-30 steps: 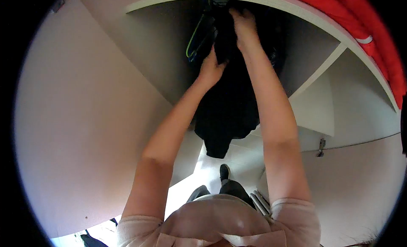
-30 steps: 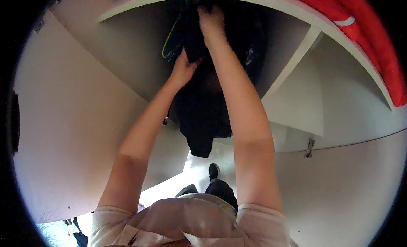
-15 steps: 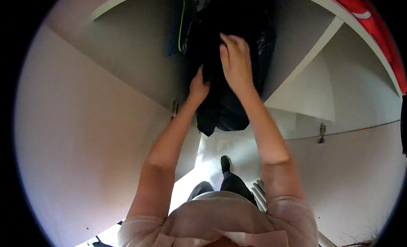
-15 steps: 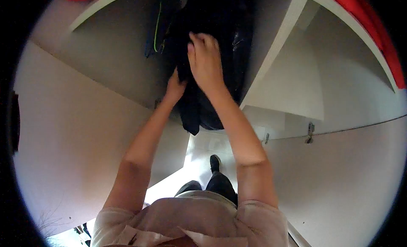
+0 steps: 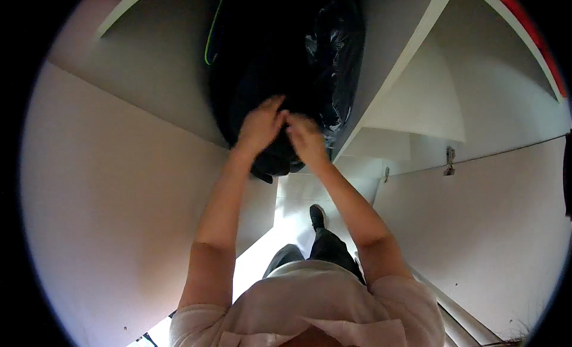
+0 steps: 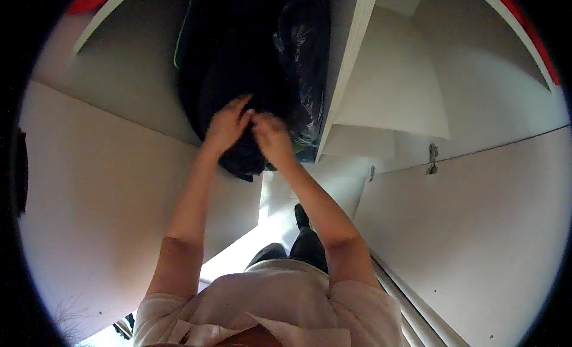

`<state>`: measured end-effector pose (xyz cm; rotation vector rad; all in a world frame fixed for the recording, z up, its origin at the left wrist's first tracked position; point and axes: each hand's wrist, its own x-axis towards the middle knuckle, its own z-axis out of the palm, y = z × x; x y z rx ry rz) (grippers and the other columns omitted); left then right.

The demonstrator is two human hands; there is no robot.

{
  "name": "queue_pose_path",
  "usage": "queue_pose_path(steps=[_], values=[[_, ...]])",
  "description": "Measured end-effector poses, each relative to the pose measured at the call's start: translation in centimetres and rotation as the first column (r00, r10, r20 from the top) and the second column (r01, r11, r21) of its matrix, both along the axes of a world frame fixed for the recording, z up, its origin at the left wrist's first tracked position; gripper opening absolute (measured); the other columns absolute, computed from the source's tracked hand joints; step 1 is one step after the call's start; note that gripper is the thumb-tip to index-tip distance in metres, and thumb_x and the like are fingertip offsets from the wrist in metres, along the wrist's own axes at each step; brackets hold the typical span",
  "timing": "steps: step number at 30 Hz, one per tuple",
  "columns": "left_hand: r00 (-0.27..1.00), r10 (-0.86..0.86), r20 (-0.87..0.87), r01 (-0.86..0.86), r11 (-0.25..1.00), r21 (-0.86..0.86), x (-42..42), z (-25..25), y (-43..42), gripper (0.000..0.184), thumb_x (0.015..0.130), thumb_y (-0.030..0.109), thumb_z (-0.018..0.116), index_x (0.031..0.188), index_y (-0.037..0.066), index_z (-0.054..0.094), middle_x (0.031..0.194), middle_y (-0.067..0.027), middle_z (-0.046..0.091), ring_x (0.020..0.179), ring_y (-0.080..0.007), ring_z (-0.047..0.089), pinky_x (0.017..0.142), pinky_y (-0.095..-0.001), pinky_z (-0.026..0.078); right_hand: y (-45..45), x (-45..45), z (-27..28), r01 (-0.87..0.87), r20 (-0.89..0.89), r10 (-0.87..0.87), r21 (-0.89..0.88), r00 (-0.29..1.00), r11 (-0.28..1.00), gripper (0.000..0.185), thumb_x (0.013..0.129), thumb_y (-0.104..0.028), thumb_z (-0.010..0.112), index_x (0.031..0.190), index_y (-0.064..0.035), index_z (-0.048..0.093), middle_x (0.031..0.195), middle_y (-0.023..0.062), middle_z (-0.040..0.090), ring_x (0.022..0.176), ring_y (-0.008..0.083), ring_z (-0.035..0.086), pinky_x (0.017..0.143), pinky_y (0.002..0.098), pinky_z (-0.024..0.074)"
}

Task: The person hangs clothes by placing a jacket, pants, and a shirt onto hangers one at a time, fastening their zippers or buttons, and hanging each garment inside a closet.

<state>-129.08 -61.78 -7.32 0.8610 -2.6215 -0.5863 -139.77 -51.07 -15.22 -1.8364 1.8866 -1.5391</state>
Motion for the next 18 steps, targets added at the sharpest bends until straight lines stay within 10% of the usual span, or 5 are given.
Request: queue_pose_path(steps=[2, 10, 13, 18], values=[[0.998, 0.030, -0.050, -0.036, 0.993, -0.115, 0.9, 0.3, -1.8, 0.045, 0.081, 0.014, 0.058, 0.123, 0.007, 0.046, 0.122, -0.0170, 0.050, 0.108, -0.0353, 0.051, 0.092, -0.0399, 0.042, 2.2, -1.9, 0.5, 0.510, 0.219, -0.533, 0.155, 0.817, 0.846, 0.035, 0.082, -0.009, 0.057, 0.115, 0.0005, 0.051, 0.119, 0.0198, 0.052, 0.106, 0.0371, 0.050, 0.094, 0.0412, 0.0367], [0.999, 0.000, -0.033, -0.011, 0.944, -0.331, 0.8, -2.0, -1.2, 0.042, 0.079, 0.011, 0.058, 0.120, 0.005, 0.049, 0.123, -0.0138, 0.051, 0.116, -0.0308, 0.046, 0.100, -0.0379, 0.035, -3.9, -6.3, -6.3, 0.741, 0.074, -0.743, 0.058, 0.666, 0.669, 0.060, 0.070, -0.020, 0.072, 0.117, 0.0084, 0.047, 0.117, 0.0254, 0.052, 0.110, 0.0372, 0.048, 0.098, 0.0393, 0.0338], [0.999, 0.024, 0.025, -0.012, 0.921, -0.389, 1.4, -2.9, -0.8, 0.040, 0.077, 0.009, 0.059, 0.117, 0.006, 0.052, 0.124, -0.0113, 0.050, 0.123, -0.0268, 0.039, 0.104, -0.0373, 0.030, -7.2, -11.4, -11.7, 0.464, 0.166, -0.621, 0.525, 0.766, 0.713, 0.054, 0.069, -0.021, 0.073, 0.111, 0.0060, 0.053, 0.108, 0.0235, 0.058, 0.100, 0.0382, 0.054, 0.090, 0.0387, 0.0405], [0.987, 0.077, 0.140, 0.032, 0.761, -0.648, 2.9, -4.9, -1.8, 0.043, 0.074, 0.011, 0.062, 0.116, 0.008, 0.054, 0.127, -0.0110, 0.048, 0.126, -0.0262, 0.036, 0.108, -0.0380, 0.022, -0.5, -8.5, -4.2, 0.132, 0.643, -0.359, 0.374, 0.676, 0.918, 0.042, 0.075, -0.020, 0.067, 0.109, 0.0021, 0.056, 0.105, 0.0131, 0.060, 0.096, 0.0266, 0.056, 0.086, 0.0340, 0.0427]])
